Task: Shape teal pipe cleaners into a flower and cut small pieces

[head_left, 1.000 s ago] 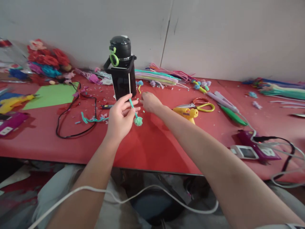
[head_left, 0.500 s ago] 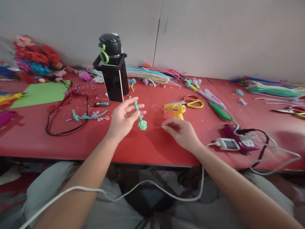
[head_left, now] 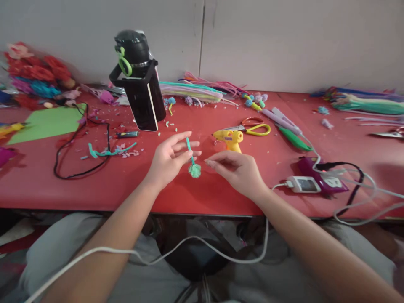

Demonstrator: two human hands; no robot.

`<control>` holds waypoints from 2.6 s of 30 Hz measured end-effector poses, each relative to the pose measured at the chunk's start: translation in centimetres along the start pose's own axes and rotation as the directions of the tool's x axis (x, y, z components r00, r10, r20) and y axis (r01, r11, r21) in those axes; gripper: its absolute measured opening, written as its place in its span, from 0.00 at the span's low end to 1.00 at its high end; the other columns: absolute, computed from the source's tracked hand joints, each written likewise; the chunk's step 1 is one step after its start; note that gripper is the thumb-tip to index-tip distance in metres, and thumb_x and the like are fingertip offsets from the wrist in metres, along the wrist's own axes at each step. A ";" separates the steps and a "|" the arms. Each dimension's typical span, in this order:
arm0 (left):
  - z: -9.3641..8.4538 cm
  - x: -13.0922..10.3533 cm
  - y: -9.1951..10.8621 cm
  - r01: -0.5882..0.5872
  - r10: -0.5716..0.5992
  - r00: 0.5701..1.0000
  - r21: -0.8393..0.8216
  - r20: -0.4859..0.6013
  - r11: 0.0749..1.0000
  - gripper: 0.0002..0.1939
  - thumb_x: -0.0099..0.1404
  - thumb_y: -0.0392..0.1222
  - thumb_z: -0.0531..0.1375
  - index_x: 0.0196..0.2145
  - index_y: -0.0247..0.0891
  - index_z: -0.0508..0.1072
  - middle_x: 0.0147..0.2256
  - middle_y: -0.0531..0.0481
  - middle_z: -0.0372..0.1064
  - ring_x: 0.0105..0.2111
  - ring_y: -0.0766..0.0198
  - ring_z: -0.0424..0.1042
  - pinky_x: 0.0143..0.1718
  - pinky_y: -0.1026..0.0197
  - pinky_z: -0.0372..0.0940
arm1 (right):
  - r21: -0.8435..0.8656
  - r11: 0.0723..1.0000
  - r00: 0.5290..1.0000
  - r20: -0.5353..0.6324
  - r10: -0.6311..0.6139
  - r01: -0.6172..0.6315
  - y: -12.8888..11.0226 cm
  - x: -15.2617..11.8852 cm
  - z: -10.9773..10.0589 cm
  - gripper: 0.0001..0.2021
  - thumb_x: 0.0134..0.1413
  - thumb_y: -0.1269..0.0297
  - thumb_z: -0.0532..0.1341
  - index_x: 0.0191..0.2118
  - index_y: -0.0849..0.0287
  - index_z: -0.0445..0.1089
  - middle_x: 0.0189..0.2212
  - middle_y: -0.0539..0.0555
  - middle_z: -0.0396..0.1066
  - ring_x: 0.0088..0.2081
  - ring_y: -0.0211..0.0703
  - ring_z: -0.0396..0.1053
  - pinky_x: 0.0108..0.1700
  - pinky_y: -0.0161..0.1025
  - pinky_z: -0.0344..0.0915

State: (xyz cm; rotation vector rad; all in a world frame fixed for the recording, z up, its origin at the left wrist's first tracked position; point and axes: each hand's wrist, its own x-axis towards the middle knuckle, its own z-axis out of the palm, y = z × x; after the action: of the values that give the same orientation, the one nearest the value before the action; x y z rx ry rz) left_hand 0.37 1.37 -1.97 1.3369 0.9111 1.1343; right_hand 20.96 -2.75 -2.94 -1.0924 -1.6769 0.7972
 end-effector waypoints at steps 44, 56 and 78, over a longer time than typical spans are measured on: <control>1.0 -0.3 -0.3 -0.034 0.035 0.999 0.081 -0.009 0.996 0.24 0.64 0.35 0.63 0.57 0.38 0.68 0.50 0.40 0.77 0.43 0.53 0.81 0.46 0.49 0.78 | -0.245 0.876 0.910 0.098 -0.404 0.415 0.9 -0.4 1.3 0.07 0.66 0.71 0.58 0.41 0.57 0.74 0.38 0.57 0.74 0.40 0.44 0.74 0.45 0.44 0.73; 0.8 -0.2 -0.1 -0.080 0.084 0.995 0.063 -0.061 0.995 0.24 0.63 0.35 0.64 0.56 0.38 0.68 0.49 0.40 0.78 0.42 0.53 0.81 0.44 0.51 0.79 | -0.214 0.941 0.964 -0.002 -0.267 0.261 0.0 -0.6 1.2 0.04 0.64 0.69 0.58 0.39 0.56 0.71 0.35 0.55 0.73 0.36 0.43 0.71 0.40 0.43 0.72; 1.5 -0.7 -0.4 -0.140 0.145 0.989 0.128 -0.035 0.982 0.23 0.65 0.37 0.63 0.57 0.40 0.68 0.49 0.42 0.77 0.44 0.53 0.81 0.45 0.52 0.78 | -0.456 0.812 0.917 0.028 -0.397 0.365 0.6 -0.8 1.6 0.06 0.63 0.69 0.59 0.38 0.54 0.73 0.35 0.56 0.74 0.38 0.46 0.73 0.42 0.45 0.72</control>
State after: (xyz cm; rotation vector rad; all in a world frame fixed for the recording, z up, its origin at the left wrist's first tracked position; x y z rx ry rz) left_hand 1.69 0.36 -2.39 1.5042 0.9434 1.2370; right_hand 19.70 -3.26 -4.28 -1.0167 -1.9933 0.1003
